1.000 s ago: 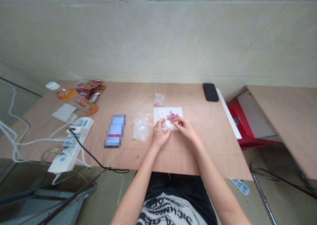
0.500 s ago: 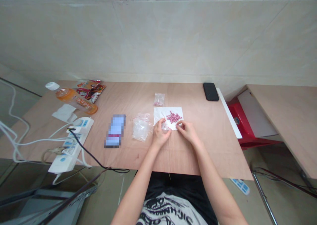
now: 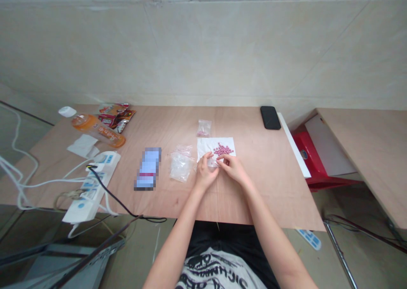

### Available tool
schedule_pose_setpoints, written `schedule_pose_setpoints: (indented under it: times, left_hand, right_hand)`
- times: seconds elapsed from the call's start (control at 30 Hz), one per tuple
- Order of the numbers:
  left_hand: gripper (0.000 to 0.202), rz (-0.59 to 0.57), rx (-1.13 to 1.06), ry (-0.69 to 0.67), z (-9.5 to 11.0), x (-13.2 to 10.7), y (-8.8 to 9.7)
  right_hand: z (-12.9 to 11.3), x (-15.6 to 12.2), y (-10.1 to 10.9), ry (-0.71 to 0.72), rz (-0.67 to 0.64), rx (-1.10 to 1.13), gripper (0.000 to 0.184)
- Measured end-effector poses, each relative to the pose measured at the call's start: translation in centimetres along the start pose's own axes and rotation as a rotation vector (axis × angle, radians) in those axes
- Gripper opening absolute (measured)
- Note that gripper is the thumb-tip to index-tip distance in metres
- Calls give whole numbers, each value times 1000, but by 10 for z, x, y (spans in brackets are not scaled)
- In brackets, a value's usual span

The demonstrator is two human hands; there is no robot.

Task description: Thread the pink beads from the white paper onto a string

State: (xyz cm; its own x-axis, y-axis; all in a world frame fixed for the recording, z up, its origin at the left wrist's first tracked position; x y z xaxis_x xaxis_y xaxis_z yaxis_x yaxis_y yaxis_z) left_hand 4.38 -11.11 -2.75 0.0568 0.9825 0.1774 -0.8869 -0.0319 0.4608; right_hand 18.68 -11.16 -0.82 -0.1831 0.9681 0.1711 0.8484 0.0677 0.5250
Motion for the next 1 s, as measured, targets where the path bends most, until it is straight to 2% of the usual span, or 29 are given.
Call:
schedule_pose_setpoints:
  times: [0.13,0.23,0.43,0.53,0.7,1.0]
  left_hand:
    - [58,5,-5,5,0,0,0]
    - [60,4,-1,4,1,0,0]
    - [61,-2,9,15,1,-1,1]
    - [62,-9,11,25,-1,0,0]
    - [62,-12,14,33,-2,0,0]
    - [63,-14,15,31,-2,0,0]
  right_hand:
    - [-3,1,-4,5,-40,-4,24]
    - [4,1,0,3,-6,-52,26]
    - [30,-4,31,-124,188,-366,28]
    - [38,-3,42,-171,177,-445,30]
    - [41,0,45,-186,142,-489,28]
    - [39,-3,45,-174,194,-429,29]
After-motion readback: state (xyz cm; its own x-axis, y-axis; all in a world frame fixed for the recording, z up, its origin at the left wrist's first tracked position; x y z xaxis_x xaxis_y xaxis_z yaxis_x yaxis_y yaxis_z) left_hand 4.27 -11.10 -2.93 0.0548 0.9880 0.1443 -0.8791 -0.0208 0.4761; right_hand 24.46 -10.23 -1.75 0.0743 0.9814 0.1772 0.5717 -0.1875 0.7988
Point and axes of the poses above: each hand's wrist, its own x-axis towards the middle knuckle, its own y-axis out of the back of the hand, z = x × y, the point moved 3 cm from there along x, towards the middle knuckle, and after that the axes turned 9 degrees about y, right-handed, at the moved point
